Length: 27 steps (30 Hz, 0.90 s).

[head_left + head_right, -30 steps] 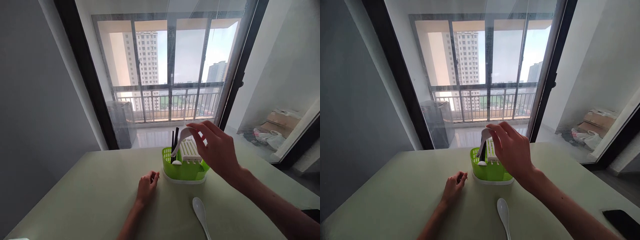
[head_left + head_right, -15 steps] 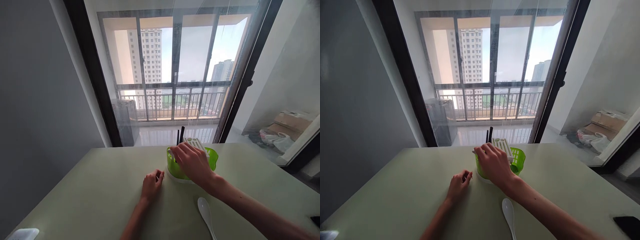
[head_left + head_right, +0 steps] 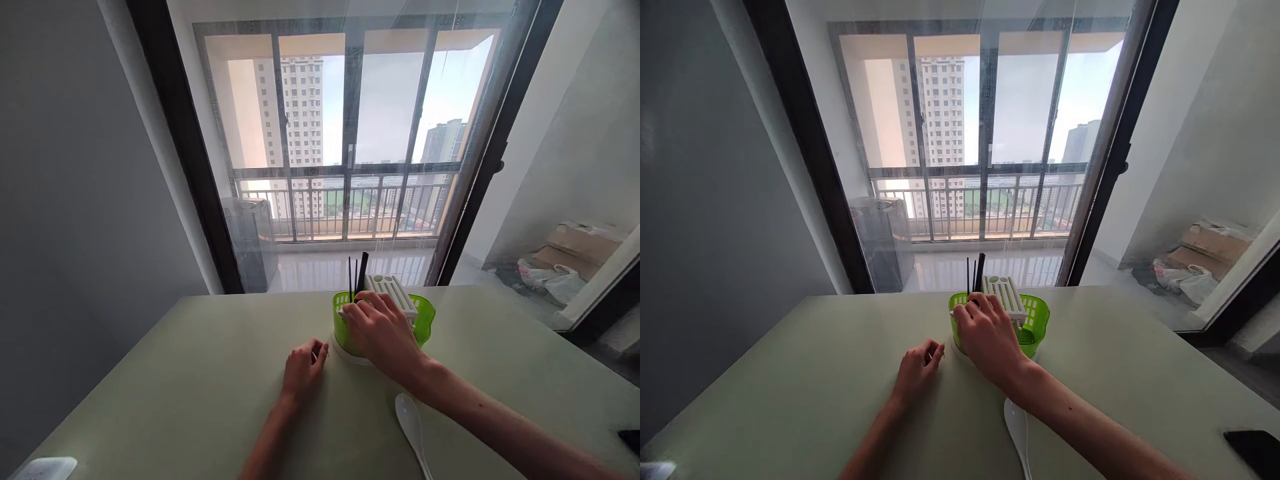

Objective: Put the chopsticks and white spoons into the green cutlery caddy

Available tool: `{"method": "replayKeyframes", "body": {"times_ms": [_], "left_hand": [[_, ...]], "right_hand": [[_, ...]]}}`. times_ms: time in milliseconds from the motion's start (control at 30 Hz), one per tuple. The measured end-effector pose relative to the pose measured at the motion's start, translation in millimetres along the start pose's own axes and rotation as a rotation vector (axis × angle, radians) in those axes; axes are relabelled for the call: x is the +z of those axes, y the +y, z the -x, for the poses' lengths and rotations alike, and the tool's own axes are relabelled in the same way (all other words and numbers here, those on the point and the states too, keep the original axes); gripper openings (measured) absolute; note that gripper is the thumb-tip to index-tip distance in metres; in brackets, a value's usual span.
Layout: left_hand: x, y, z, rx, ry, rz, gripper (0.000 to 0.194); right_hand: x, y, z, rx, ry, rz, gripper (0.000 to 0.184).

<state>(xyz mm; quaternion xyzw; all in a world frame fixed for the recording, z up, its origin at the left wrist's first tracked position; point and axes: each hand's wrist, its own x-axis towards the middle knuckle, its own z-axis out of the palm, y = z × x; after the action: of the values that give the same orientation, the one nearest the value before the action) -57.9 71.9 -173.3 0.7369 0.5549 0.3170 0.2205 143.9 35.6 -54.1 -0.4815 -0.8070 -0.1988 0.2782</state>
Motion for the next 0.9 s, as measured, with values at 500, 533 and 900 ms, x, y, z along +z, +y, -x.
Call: {"method": "replayKeyframes", "body": {"times_ms": [500,533,900], "left_hand": [[1.2,-0.3,0.0,-0.006,-0.008,-0.02,0.045],[1.2,-0.2,0.1,-0.007,-0.008,-0.023,0.045],[-1.3,5.1,1.7,-0.003,-0.018,-0.052,0.043]], "right_hand": [[-44.1,11.2,51.1,-0.212,0.07,-0.317,0.017],[-47.4,11.6,60.8,-0.2,-0.016,-0.305,0.017],[5.1,0.2,170.2,0.386,-0.904,-0.152,0.034]]}}
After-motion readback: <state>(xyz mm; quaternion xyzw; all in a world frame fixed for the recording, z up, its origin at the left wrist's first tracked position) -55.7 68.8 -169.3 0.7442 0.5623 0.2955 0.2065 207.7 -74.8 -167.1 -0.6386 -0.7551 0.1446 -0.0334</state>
